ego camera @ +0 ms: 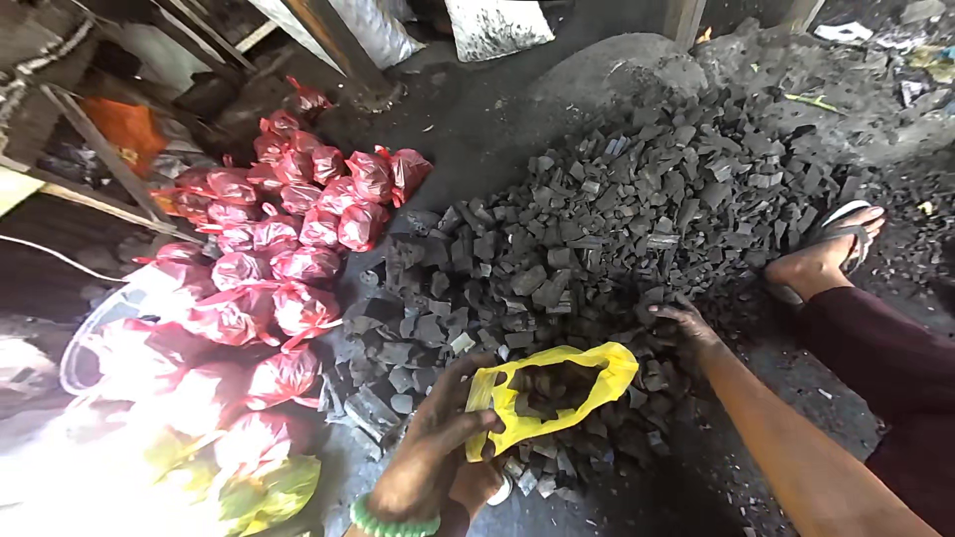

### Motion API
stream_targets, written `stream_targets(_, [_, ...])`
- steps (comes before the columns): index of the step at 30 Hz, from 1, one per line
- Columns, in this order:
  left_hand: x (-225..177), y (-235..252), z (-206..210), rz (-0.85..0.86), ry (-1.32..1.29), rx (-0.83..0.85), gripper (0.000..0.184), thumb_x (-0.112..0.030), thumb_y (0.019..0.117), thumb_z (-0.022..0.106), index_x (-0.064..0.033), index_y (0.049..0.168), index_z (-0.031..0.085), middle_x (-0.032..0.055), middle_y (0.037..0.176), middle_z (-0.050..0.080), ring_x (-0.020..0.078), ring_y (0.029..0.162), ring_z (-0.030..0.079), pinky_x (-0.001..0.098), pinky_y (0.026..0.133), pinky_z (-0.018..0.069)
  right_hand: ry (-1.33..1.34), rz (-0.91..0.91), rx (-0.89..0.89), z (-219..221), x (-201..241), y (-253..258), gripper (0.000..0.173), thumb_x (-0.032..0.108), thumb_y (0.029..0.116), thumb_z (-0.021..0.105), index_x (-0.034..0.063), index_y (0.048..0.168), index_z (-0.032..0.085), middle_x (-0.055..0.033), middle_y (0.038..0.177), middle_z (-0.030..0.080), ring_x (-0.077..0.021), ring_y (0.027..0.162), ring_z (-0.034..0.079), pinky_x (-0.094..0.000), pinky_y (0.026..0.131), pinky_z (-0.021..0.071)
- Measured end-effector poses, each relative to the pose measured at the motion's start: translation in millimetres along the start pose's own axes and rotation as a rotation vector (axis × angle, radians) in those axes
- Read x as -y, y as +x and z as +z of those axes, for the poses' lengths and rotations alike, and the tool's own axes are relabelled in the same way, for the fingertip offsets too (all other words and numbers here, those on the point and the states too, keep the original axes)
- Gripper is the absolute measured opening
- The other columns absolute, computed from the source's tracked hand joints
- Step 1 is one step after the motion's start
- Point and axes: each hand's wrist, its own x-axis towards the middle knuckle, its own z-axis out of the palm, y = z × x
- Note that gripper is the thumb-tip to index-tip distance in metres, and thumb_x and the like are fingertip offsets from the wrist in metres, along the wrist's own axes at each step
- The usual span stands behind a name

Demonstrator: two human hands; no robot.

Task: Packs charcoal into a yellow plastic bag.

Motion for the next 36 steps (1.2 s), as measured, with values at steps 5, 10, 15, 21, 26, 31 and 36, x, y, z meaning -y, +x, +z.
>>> stream_targets(5, [-4.3, 2.9, 6.8, -0.005, 0.025, -0.031, 0.061, -0.009, 0.082, 0.063, -0.0148, 0.141, 0.049, 0.0053, 0.095, 0.068, 0.0114, 0.065, 0.064, 0.026, 0.055, 0.056, 0.15, -0.09, 0.286, 30.1, 32.4, -53.6, 0.056, 0.017, 0.0846, 0.064, 0.0234, 0.137, 0.045, -0.004, 0.104, 0.063, -0.019, 0.085, 0.068, -0.0415, 0.068, 0.0611])
stream_targets(10, [-5.9, 2.7, 11.1, 0.041, 0.073, 0.003, 0.058, -0.009, 0.089, 0.058, -0.0186, 0.145, 0.047, 0.0053, 0.09, 0.068, 0.0098, 0.062, 0.062, 0.0238, 0.054, 0.0542, 0.139, -0.219, 0.967, 71.9, 45.7, -93.0, 0.052, 0.033, 0.0672, 0.09, 0.025, 0.114, 0.071, 0.0016, 0.095, 0.076, -0.0129, 0.077, 0.072, -0.0349, 0.063, 0.0629])
stream_targets(15, [-8.5, 2.4, 19.1, 0.041, 0.087, 0.026, 0.06, -0.008, 0.0894, 0.057, -0.021, 0.147, 0.045, 0.0046, 0.098, 0.069, 0.0083, 0.067, 0.064, 0.0236, 0.056, 0.0543, -0.718, -0.268, 1.008, 133.7, 42.1, -118.1, 0.061, 0.008, 0.0823, 0.077, 0.0069, 0.14, 0.056, -0.0148, 0.127, 0.063, -0.0241, 0.1, 0.066, -0.0415, 0.08, 0.059])
stream_targets(21, [-6.4, 0.9, 19.3, 0.079, 0.092, 0.062, 0.062, -0.007, 0.0892, 0.056, -0.0263, 0.147, 0.046, 0.006, 0.108, 0.067, 0.0087, 0.068, 0.063, 0.0223, 0.052, 0.052, -1.612, -0.466, 0.816, 162.8, 4.0, -145.5, 0.063, 0.042, 0.0978, 0.069, 0.033, 0.155, 0.045, -0.0172, 0.171, 0.016, -0.0519, 0.149, 0.026, -0.0718, 0.107, 0.0366])
stream_targets(26, [-19.4, -11.3, 14.7, 0.162, -0.136, 0.053, 0.059, -0.014, 0.0869, 0.061, -0.0261, 0.144, 0.051, 0.0053, 0.098, 0.07, 0.0104, 0.068, 0.066, 0.0249, 0.056, 0.0574, -0.649, -0.621, 0.787, 103.2, 42.8, -133.1, 0.025, 0.008, 0.0993, 0.06, -0.0007, 0.12, 0.07, -0.0115, 0.121, 0.071, -0.0189, 0.109, 0.068, -0.0393, 0.097, 0.0556])
stream_targets(31, [-61.6, -41.3, -13.8, 0.347, -0.215, -0.037, 0.057, -0.029, 0.0843, 0.073, -0.0278, 0.139, 0.056, 0.0052, 0.105, 0.073, 0.0123, 0.071, 0.071, 0.0266, 0.054, 0.0592, -0.331, -0.307, -0.205, -20.4, 28.9, -39.9, 0.037, 0.018, 0.1061, 0.055, 0.0019, 0.139, 0.054, -0.0209, 0.132, 0.062, -0.0303, 0.112, 0.065, -0.0503, 0.093, 0.0543])
stream_targets(36, [-72.4, -50.4, -33.6, 0.279, -0.219, -0.091, 0.056, -0.025, 0.0814, 0.08, -0.0337, 0.133, 0.059, 0.0087, 0.114, 0.072, 0.0177, 0.076, 0.072, 0.028, 0.058, 0.0601, -0.672, 0.096, -0.448, -75.8, -31.2, -6.5, 0.064, 0.041, 0.1049, 0.058, 0.0038, 0.154, 0.041, -0.0339, 0.153, 0.04, -0.0508, 0.141, 0.042, -0.0666, 0.112, 0.0363])
